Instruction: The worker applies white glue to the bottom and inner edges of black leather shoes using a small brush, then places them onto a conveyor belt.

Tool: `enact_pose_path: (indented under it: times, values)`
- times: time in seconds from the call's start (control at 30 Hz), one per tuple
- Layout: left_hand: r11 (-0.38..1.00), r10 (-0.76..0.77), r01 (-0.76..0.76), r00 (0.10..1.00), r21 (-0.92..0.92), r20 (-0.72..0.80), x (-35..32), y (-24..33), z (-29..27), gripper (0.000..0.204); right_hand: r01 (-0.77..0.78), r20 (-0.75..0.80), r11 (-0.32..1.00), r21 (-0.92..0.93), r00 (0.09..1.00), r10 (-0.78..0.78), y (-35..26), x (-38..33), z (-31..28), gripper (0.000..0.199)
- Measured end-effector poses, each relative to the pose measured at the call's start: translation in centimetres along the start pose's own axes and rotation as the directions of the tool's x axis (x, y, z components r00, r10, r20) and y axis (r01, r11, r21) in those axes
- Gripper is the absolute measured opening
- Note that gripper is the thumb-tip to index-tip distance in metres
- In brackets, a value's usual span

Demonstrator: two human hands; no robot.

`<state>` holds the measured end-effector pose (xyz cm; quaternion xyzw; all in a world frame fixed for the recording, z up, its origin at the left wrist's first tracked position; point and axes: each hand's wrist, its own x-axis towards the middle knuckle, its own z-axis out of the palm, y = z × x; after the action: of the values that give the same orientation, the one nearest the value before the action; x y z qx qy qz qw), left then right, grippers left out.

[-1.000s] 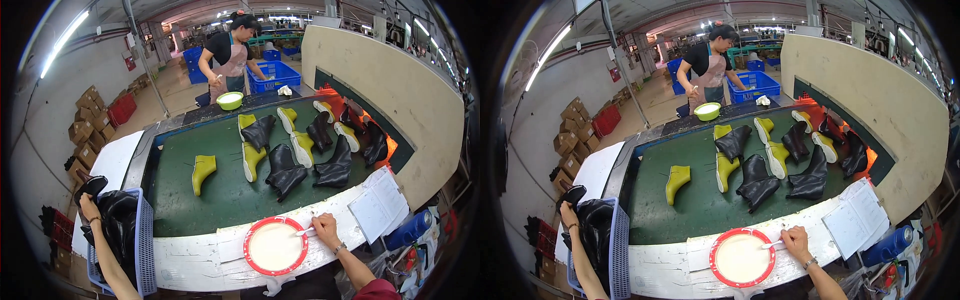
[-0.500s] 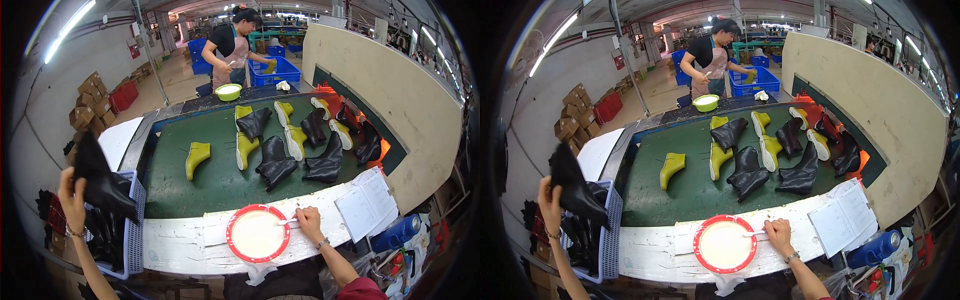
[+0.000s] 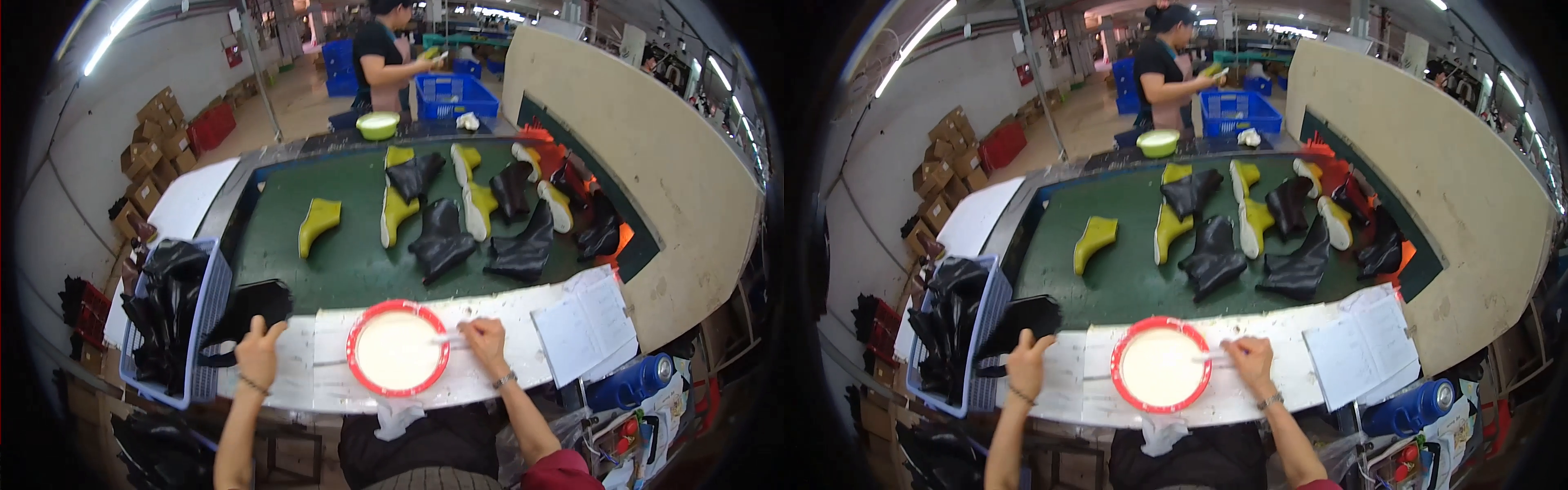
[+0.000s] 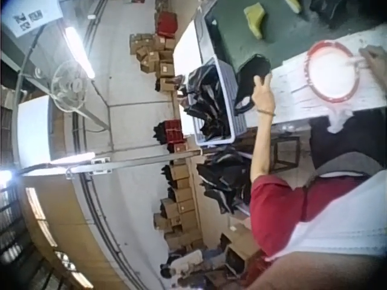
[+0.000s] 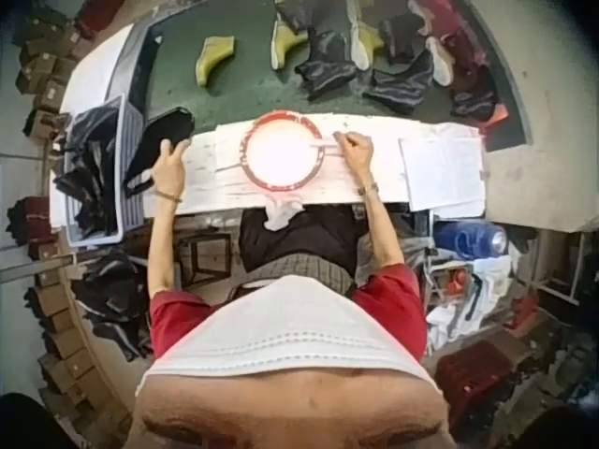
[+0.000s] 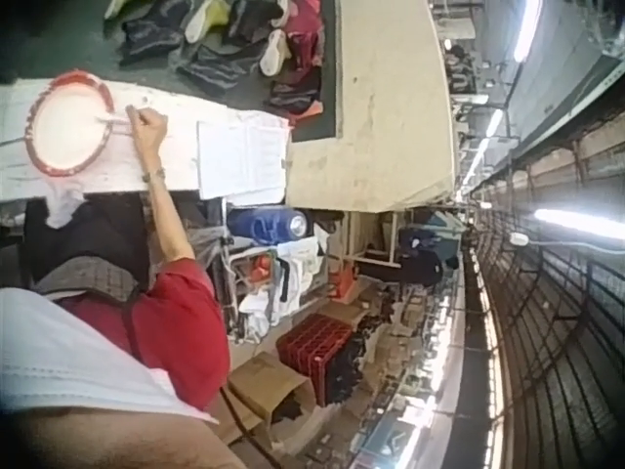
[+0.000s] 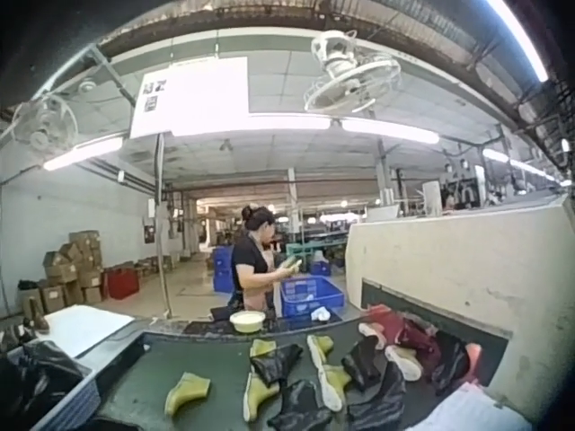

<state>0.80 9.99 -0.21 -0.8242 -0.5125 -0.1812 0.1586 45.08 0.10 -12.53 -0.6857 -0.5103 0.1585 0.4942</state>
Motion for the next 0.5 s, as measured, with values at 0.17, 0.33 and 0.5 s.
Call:
enact_pose_path:
  times: [0.17, 0.33, 0.5]
  values:
    - [0.881, -0.281, 0.351, 0.928, -0.317, 0.246, -3.9, 5.4, 7.4, 0.042, -0.189, -0.082, 0.968, -0.163, 0.981, 0.177, -2.3, 1.3, -2.3, 0.056]
    - [0.864, -0.124, 0.292, 0.912, -0.409, 0.39, -4.0, 7.7, 4.4, 0.051, 0.096, 0.078, 0.944, -0.315, 0.994, -0.075, -9.2, 1.1, -4.5, 0.023]
    - [0.811, 0.186, -0.072, 0.973, -0.58, 0.139, -4.6, 8.8, -2.2, 0.051, 0.2, 0.224, 0.889, -0.412, 0.968, -0.114, -11.6, 0.0, -4.2, 0.015]
